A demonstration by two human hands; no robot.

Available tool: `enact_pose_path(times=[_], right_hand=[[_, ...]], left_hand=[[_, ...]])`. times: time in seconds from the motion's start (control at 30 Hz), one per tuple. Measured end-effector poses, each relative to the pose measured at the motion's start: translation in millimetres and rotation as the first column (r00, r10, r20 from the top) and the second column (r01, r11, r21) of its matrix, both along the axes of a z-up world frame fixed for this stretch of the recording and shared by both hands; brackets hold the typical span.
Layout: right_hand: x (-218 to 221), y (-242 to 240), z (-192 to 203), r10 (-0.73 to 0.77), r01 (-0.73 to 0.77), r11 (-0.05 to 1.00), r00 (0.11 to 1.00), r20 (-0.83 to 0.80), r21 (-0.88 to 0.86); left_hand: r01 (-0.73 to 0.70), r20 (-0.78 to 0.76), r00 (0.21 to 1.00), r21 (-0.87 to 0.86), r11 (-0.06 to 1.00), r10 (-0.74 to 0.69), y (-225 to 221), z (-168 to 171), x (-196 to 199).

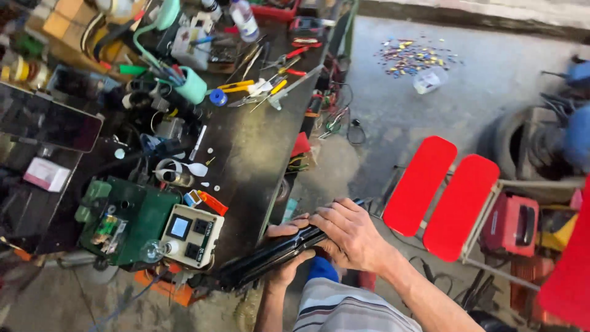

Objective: Disassembling and reassembling a hair straightener at an electronics repair bench.

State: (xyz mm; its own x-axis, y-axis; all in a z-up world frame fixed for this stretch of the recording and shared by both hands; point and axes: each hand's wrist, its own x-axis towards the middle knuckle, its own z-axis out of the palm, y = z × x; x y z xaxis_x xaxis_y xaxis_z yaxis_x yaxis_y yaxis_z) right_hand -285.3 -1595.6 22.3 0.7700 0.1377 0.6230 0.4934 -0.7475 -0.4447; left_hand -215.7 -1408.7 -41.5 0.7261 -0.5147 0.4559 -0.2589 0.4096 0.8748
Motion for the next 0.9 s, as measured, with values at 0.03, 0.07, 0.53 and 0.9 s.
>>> enact_pose_path(times=[0.03, 0.07, 0.53, 0.9], right_hand=[[15, -6, -2, 0.016, -0.015, 1.0, 0.999, -0.04, 0.025], [31, -11, -5, 0.033, -0.029, 0.998, 0.996, -0.08, 0.051], [187, -146, 21, -0.122, 0.049, 0.922, 0.978, -0.167, -0.385], [247, -295, 99, -0.315, 0.351, 0.804, 0.936, 0.157, -0.479]], left_hand=[[0.02, -0.129, 0.991, -0.024, 1.0, -0.023, -6, -5, 10], [0.036, -0.254, 0.966, -0.054, 0.998, -0.048, -11, -9, 19], [0.044, -0.384, 0.921, -0.085, 0.995, -0.073, -77, -15, 200], [-0.193, 0.619, 0.785, 0.224, 0.955, 0.013, -232, 136, 349]])
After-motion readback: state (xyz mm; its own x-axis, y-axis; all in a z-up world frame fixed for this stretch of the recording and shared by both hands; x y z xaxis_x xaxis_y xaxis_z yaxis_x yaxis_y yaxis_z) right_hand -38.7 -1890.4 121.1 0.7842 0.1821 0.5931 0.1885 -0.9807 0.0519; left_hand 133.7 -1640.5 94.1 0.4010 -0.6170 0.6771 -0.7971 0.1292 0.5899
